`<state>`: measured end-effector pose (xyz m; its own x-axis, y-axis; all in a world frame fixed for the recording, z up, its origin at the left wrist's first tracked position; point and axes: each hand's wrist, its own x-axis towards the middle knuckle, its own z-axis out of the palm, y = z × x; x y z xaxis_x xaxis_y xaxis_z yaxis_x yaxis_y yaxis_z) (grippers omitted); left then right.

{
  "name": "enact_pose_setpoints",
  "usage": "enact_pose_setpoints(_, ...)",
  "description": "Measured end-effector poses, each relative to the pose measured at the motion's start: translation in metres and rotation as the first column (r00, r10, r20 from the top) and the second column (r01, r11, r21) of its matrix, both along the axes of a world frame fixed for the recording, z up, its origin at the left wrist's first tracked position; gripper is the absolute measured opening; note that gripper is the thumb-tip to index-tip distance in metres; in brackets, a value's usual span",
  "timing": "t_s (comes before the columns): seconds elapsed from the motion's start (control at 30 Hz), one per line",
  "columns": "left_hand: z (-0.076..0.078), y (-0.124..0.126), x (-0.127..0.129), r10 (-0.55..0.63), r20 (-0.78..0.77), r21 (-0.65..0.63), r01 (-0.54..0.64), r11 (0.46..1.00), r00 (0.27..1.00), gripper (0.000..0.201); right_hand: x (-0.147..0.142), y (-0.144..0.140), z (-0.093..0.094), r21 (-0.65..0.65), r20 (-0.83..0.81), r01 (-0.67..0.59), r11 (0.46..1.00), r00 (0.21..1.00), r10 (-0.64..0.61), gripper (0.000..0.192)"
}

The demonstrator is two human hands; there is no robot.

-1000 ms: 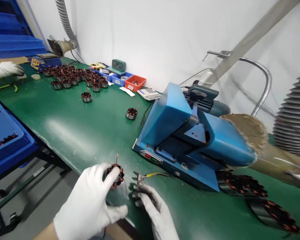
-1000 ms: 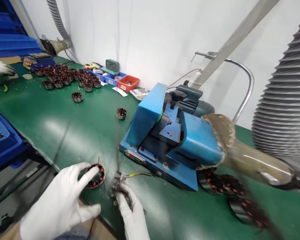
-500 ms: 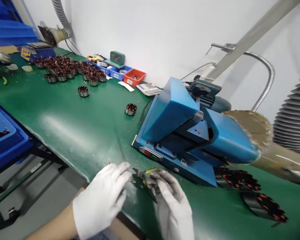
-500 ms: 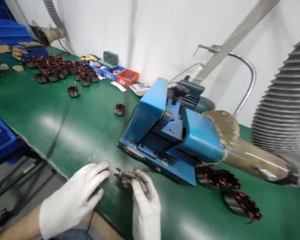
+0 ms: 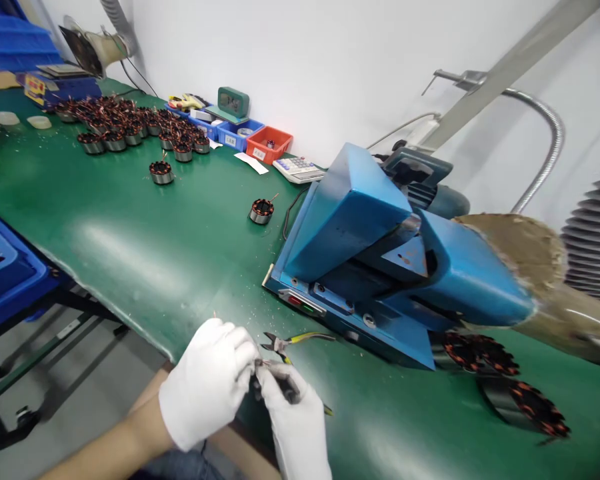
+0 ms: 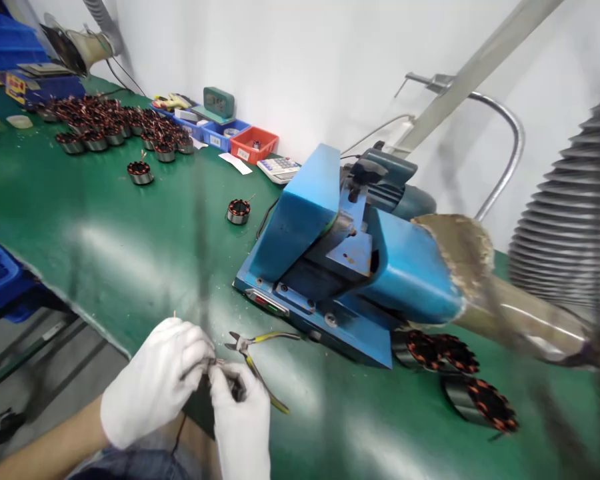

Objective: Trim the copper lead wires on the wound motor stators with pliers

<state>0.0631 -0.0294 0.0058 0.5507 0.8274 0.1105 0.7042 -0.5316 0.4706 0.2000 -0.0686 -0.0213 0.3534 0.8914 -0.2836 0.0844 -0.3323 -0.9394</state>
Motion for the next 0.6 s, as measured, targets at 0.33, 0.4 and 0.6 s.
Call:
enact_pose_setpoints(0.33, 0.004, 0.003, -0.002, -0.027, -0.023, -0.011, 0.027, 1.000, 0.999, 0.019, 0.022, 0.004, -0.004, 0.344, 0.630, -0.472, 0.812, 0.757, 0.173, 0.018)
enact_pose_setpoints(0.4, 0.003, 0.003, -0.003, -0.063, -0.050, -0.007, 0.063, 0.998, 0.997, 0.019, 0.016, 0.009, 0.005, 0.170, 0.383, -0.367, 0.915, 0.880, 0.282, 0.020)
enact_pose_setpoints(0.6, -0.001, 0.005, -0.006, -0.131, -0.050, -0.019, 0.131, 0.991, 0.990, 0.012, 0.022, 0.018, 0.022, -0.210, -0.570, -0.530, 0.822, 0.749, 0.337, 0.039)
